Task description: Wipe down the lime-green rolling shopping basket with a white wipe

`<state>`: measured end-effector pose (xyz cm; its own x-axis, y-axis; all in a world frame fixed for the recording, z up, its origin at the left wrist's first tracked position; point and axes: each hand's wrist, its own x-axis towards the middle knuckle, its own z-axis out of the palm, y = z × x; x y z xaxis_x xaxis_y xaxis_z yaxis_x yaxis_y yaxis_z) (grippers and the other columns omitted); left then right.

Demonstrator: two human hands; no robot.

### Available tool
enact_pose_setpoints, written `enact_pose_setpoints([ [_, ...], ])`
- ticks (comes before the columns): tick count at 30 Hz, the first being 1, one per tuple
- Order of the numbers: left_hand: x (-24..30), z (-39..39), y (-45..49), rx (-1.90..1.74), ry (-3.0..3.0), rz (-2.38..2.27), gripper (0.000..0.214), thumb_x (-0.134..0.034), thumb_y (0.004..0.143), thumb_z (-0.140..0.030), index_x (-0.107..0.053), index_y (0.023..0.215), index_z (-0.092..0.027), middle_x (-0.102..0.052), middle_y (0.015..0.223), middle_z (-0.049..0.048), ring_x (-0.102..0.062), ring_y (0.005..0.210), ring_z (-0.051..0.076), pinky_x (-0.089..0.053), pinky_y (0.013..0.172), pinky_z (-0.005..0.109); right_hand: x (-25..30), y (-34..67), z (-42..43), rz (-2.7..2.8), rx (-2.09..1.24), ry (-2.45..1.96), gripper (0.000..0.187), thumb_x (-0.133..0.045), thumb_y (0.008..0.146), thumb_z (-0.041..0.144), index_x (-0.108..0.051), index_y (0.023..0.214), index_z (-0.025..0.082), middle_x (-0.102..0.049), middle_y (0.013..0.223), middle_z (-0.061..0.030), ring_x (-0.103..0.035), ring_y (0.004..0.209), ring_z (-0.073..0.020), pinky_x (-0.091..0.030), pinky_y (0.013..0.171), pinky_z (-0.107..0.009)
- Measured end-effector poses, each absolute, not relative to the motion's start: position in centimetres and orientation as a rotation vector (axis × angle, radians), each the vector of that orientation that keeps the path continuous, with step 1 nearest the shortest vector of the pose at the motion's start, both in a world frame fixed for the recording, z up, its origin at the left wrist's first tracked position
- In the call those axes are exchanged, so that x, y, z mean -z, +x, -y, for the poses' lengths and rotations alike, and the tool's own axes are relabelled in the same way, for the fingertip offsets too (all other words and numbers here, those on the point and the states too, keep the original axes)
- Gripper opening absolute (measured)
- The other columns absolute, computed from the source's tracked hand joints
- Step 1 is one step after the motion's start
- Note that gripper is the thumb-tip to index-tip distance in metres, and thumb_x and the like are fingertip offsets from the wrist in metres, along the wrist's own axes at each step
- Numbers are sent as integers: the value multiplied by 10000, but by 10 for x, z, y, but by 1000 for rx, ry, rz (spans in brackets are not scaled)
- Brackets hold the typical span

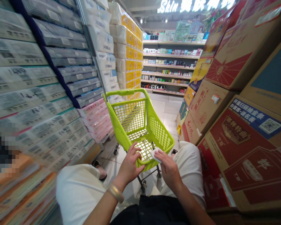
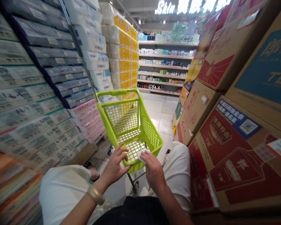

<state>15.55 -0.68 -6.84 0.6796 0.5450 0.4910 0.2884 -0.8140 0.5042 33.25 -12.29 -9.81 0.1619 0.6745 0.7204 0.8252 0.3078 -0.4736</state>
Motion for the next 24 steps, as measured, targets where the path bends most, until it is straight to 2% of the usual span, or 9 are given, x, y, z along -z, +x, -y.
enact_pose_setpoints([
  [3,69,7,156,-914,2493,-653,252,-701,640,-72,-524,744,-217,-624,1132,82,-377,1402,344,-414,1102,582,99,337,123,1469,234,-1475,444,-426,898,51,-679,1202,252,-723,1197,-71,-640,1201,-216,-526,1038,-435],
  [9,70,6,156,-933,2489,-628,240,-689,651,-75,-518,741,-218,-627,1105,77,-369,1407,338,-401,1116,581,98,324,127,1709,142,-1327,465,-411,908,46,-648,1247,259,-714,1222,-48,-616,1232,-193,-528,1038,-413],
  [16,69,6,158,-925,2477,-623,245,-699,649,-86,-511,733,-218,-621,1058,77,-336,1428,355,-400,1119,582,104,356,125,1368,301,-1501,396,-436,918,70,-700,1162,235,-733,1168,-88,-648,1188,-237,-534,1025,-460],
  [21,68,4,163,-903,2495,-615,244,-720,649,-103,-525,743,-217,-625,1060,75,-331,1432,355,-396,1131,574,102,332,123,1621,195,-1369,460,-413,904,28,-667,1213,255,-724,1199,-46,-630,1214,-197,-526,1040,-412],
  [24,68,1,164,-895,2496,-602,247,-728,649,-107,-521,734,-213,-628,1052,79,-335,1429,360,-387,1137,575,104,341,122,1561,223,-1400,439,-427,906,39,-676,1201,250,-725,1196,-55,-643,1196,-203,-531,1031,-417],
])
